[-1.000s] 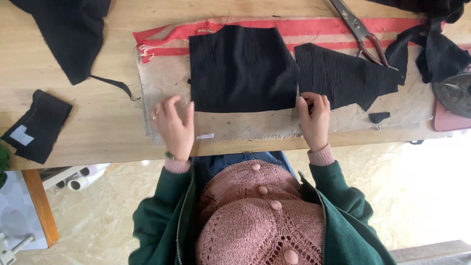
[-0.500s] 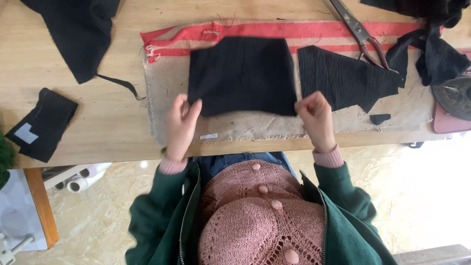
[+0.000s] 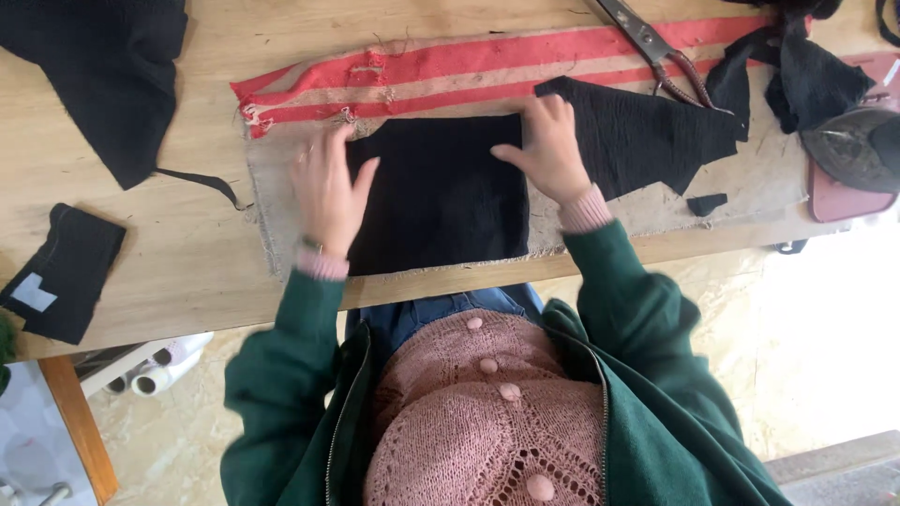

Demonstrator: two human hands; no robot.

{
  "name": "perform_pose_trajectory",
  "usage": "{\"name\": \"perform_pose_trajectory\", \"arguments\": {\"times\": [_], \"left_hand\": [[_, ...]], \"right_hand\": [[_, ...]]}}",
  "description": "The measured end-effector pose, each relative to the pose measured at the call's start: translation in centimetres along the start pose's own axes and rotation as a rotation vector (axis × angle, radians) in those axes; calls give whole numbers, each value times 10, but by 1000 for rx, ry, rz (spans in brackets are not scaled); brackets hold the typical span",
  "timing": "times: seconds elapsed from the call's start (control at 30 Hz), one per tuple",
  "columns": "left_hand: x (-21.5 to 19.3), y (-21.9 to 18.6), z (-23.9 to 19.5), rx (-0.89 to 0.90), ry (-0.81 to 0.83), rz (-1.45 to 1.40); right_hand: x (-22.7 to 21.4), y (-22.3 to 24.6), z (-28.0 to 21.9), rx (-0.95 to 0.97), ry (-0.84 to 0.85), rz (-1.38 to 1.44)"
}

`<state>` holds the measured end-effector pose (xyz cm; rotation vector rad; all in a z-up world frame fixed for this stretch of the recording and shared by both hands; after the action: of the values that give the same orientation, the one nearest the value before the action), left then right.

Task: Cutting black fabric with scissors and folding the pieces on a work table

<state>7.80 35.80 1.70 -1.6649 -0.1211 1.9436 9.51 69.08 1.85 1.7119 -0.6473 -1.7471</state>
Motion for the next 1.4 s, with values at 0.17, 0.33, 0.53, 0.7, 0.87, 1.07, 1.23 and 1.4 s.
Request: {"name": "perform_pose_trajectory", "arguments": {"times": [0.17, 0.33, 0.53, 0.7, 0.87, 1.07, 1.23, 1.4], "left_hand": [[24, 10, 21, 16, 92, 95], [19, 6, 23, -5, -12, 51], [12, -29, 26, -17, -93, -7], [31, -98, 6, 237, 27, -57], [90, -146, -38, 641, 468, 45], [36, -171, -21, 335, 516, -780], [-23, -173, -2, 299, 431, -1021], [-26, -144, -13, 122, 304, -891]], "right_hand": [[5, -7, 11, -7, 142, -166], [7, -40, 23, 168, 113, -19], [-42, -27, 25, 136, -124, -411], [-77, -79, 8, 189, -4, -635], [-141, -50, -36, 120, -82, -382], [-189, 76, -81, -59, 140, -2], [-110, 120, -74, 2, 360, 284], [-73, 115, -66, 100, 366, 388]]}}
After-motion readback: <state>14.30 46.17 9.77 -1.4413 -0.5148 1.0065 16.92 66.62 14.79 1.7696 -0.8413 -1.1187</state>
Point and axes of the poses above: each hand's wrist, its own z-axis towards the middle knuckle, its own x-axis out of the palm, y = z × x, the point moved 2 cm from there along z, towards the middle knuckle, and after that the axes turned 6 degrees about y, right-handed, at the moved point
